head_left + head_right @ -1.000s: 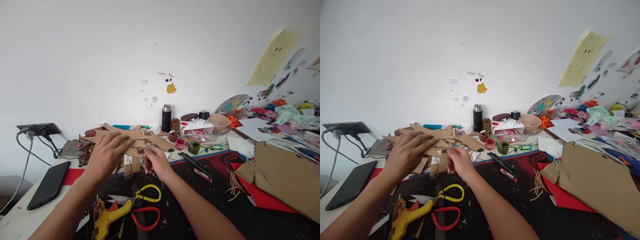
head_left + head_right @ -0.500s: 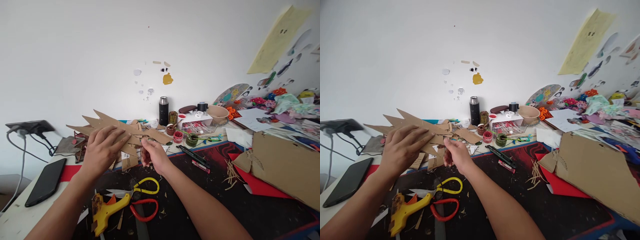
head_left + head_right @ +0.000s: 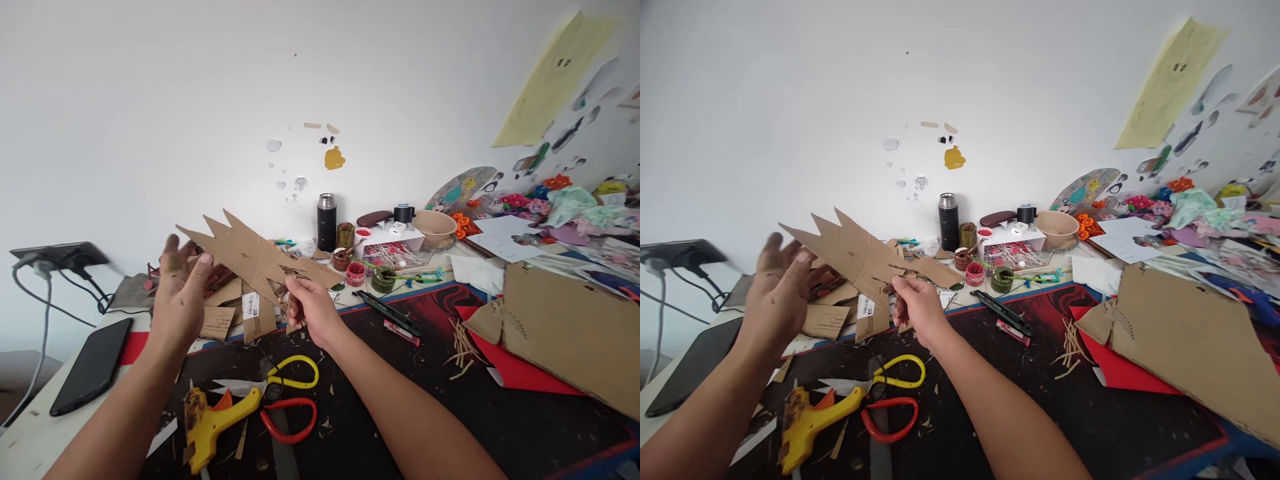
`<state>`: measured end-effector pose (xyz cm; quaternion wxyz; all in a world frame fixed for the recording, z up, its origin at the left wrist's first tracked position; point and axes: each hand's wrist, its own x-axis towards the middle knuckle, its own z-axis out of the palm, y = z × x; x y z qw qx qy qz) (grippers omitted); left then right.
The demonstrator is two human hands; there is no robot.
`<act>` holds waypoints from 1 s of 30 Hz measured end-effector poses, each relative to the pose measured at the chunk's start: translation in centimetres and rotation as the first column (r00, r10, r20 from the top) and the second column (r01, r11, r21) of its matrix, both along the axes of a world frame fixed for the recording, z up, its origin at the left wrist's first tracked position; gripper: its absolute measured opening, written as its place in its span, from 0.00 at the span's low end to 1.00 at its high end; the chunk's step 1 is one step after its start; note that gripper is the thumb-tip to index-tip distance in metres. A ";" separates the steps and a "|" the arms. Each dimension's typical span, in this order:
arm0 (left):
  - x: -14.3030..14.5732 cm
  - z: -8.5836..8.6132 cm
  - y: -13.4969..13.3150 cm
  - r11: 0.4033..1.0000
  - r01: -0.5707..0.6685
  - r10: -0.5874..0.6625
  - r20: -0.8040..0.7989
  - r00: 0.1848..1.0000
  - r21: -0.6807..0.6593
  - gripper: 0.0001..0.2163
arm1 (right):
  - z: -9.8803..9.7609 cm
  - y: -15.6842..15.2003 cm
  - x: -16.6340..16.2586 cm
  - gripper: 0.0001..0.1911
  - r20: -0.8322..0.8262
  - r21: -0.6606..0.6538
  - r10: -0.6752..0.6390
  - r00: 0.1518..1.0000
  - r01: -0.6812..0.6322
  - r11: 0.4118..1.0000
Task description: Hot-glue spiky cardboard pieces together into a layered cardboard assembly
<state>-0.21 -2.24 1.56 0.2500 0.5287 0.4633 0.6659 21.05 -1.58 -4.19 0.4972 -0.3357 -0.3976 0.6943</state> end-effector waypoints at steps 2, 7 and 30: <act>0.8 -0.2 -0.1 0.983 0.144 -0.123 0.173 0.977 -0.114 0.33 | -0.2 -0.1 -0.1 0.34 0.025 0.018 0.016 1.000 -0.017 1.000; 2.3 -1.3 -0.6 0.906 0.277 -0.228 0.184 0.956 -0.321 0.26 | -0.5 -0.3 -0.2 0.32 0.092 0.060 0.047 0.995 -0.053 0.997; 2.1 -0.1 1.3 0.897 0.230 0.096 0.675 0.731 -0.377 0.11 | -0.1 -0.6 -0.1 0.29 0.122 0.062 0.080 0.989 -0.088 0.994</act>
